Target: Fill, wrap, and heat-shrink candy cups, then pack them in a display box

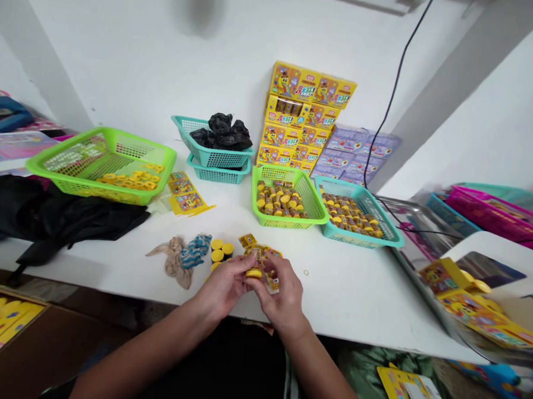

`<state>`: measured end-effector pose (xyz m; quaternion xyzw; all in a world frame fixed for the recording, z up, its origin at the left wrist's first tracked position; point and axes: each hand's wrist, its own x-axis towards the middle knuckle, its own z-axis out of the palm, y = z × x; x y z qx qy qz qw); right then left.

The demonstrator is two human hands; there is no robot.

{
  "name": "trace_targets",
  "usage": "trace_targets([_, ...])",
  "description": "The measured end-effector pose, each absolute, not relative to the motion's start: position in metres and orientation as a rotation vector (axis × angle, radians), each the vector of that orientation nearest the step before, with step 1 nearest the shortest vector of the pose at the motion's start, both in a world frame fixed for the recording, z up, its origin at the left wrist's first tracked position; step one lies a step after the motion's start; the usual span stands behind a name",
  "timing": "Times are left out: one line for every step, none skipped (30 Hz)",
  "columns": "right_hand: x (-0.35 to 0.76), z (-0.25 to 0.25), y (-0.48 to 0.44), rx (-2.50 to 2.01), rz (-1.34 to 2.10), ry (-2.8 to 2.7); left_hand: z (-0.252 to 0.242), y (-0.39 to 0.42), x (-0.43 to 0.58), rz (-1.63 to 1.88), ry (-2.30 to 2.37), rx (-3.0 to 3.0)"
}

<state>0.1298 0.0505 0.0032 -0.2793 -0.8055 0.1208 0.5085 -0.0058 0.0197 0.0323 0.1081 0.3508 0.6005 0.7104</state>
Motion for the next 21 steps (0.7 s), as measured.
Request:
trace_targets([0.1293,0.0019,0.0502,-0.660,0.258,-1.935,0.0321,0.0201,-0.0052,1.341,0.770,0.229])
trace_targets([0.1290,0.0009,0.0499,-0.646,0.232,-1.939,0.0320,0.0205,-0.0048,1.348,0.766,0.217])
trace_targets([0.1287,0.0002,0.0496,-0.636,0.215,-1.947,0.0319,0.0208,-0.0045,1.348,0.762,0.201])
trace_targets([0.1285,0.0000,0.0494,-0.627,0.200,-1.956,0.0319,0.0211,-0.0045,1.341,0.758,0.183])
trace_targets([0.1284,0.0000,0.0491,-0.625,0.188,-1.962,0.0319,0.0214,-0.0049,1.332,0.760,0.163])
trace_targets([0.1282,0.0003,0.0489,-0.628,0.177,-1.968,0.0317,0.0217,-0.0055,1.324,0.770,0.145])
trace_targets([0.1281,0.0007,0.0486,-0.630,0.168,-1.977,0.0314,0.0220,-0.0064,1.321,0.782,0.135])
trace_targets([0.1278,0.0011,0.0484,-0.630,0.164,-1.985,0.0307,0.0223,-0.0072,1.318,0.796,0.135])
trace_targets([0.1276,0.0014,0.0482,-0.629,0.167,-1.983,0.0296,0.0225,-0.0080,1.319,0.807,0.144])
trace_targets([0.1275,0.0015,0.0481,-0.626,0.178,-1.975,0.0282,0.0224,-0.0085,1.321,0.814,0.158])
trace_targets([0.1275,0.0014,0.0480,-0.622,0.195,-1.961,0.0266,0.0222,-0.0087,1.322,0.817,0.173])
trace_targets([0.1277,0.0011,0.0482,-0.617,0.211,-1.949,0.0250,0.0218,-0.0087,1.322,0.818,0.182])
trace_targets([0.1283,0.0008,0.0485,-0.614,0.222,-1.941,0.0236,0.0213,-0.0086,1.322,0.823,0.184])
trace_targets([0.1291,0.0005,0.0490,-0.607,0.220,-1.943,0.0226,0.0207,-0.0083,1.324,0.833,0.181])
trace_targets([0.1302,0.0003,0.0497,-0.592,0.204,-1.960,0.0222,0.0202,-0.0080,1.328,0.843,0.176])
trace_targets([0.1314,0.0003,0.0504,-0.571,0.173,-1.985,0.0224,0.0198,-0.0077,1.329,0.850,0.174])
trace_targets([0.1325,0.0005,0.0510,-0.550,0.136,-2.016,0.0233,0.0195,-0.0075,1.330,0.853,0.180])
trace_targets([0.1335,0.0010,0.0515,-0.535,0.101,-2.044,0.0246,0.0195,-0.0073,1.333,0.850,0.195])
trace_targets([0.1343,0.0014,0.0518,-0.533,0.078,-2.061,0.0262,0.0195,-0.0071,1.334,0.844,0.212])
trace_targets([0.1346,0.0018,0.0519,-0.547,0.075,-2.057,0.0281,0.0197,-0.0071,1.333,0.838,0.225])
trace_targets([0.1347,0.0021,0.0519,-0.575,0.094,-2.033,0.0299,0.0200,-0.0071,1.330,0.832,0.229])
